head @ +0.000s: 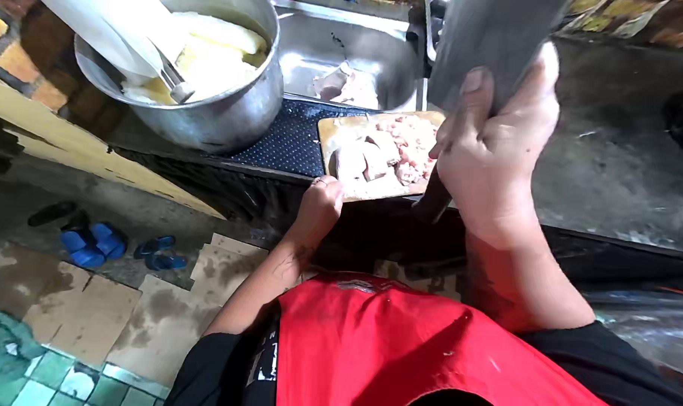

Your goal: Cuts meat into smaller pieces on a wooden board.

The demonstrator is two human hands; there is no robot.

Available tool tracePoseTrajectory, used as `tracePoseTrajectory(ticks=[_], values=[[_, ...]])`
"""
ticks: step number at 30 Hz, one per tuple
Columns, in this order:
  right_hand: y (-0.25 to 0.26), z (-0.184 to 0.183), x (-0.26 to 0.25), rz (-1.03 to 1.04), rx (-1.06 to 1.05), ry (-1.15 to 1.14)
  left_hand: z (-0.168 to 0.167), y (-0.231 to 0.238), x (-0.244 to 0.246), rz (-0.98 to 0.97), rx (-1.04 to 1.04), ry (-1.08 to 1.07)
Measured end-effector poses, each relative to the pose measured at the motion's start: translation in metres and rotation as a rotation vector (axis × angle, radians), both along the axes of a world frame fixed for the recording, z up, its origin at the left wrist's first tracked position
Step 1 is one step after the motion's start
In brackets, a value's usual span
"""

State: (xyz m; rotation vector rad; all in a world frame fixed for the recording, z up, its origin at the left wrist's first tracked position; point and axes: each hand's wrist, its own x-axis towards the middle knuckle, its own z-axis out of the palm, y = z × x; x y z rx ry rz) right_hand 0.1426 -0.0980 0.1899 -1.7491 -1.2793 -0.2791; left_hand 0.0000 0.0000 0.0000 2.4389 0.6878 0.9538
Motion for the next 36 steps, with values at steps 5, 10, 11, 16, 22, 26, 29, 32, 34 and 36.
tracePoseTrajectory(ticks=[5,10,11,16,22,26,29,32,34,36], values=[[0.005,-0.08,-0.009,-0.064,-0.837,0.278,0.012,-0.005,-0.001,0.017,-0.147,0.091],[0.017,-0.084,-0.009,-0.076,-1.16,0.214,0.011,-0.006,0.0,0.016,-0.119,0.038],[0.019,-0.08,-0.009,-0.086,-1.16,0.182,0.013,-0.004,0.002,0.028,-0.113,0.03],[0.017,-0.092,-0.005,-0.074,-1.11,0.256,0.011,-0.002,0.002,0.034,-0.143,0.036],[0.012,-0.105,0.026,0.05,-0.975,0.621,0.007,0.0,0.0,0.029,-0.161,-0.033],[0.011,-0.074,0.018,-0.025,-0.943,0.352,0.006,-0.001,0.0,0.037,-0.17,-0.037],[0.0,-0.038,0.004,-0.081,-0.647,0.155,0.011,-0.001,0.0,0.049,-0.226,0.077],[-0.005,-0.02,0.0,-0.082,-0.303,0.035,0.024,-0.001,-0.002,0.023,-0.343,0.235],[-0.003,-0.022,-0.005,-0.085,-0.278,0.044,0.025,0.0,-0.001,0.026,-0.342,0.234],[0.002,-0.045,-0.013,-0.085,-0.587,0.154,0.018,-0.001,0.0,0.036,-0.258,0.145]])
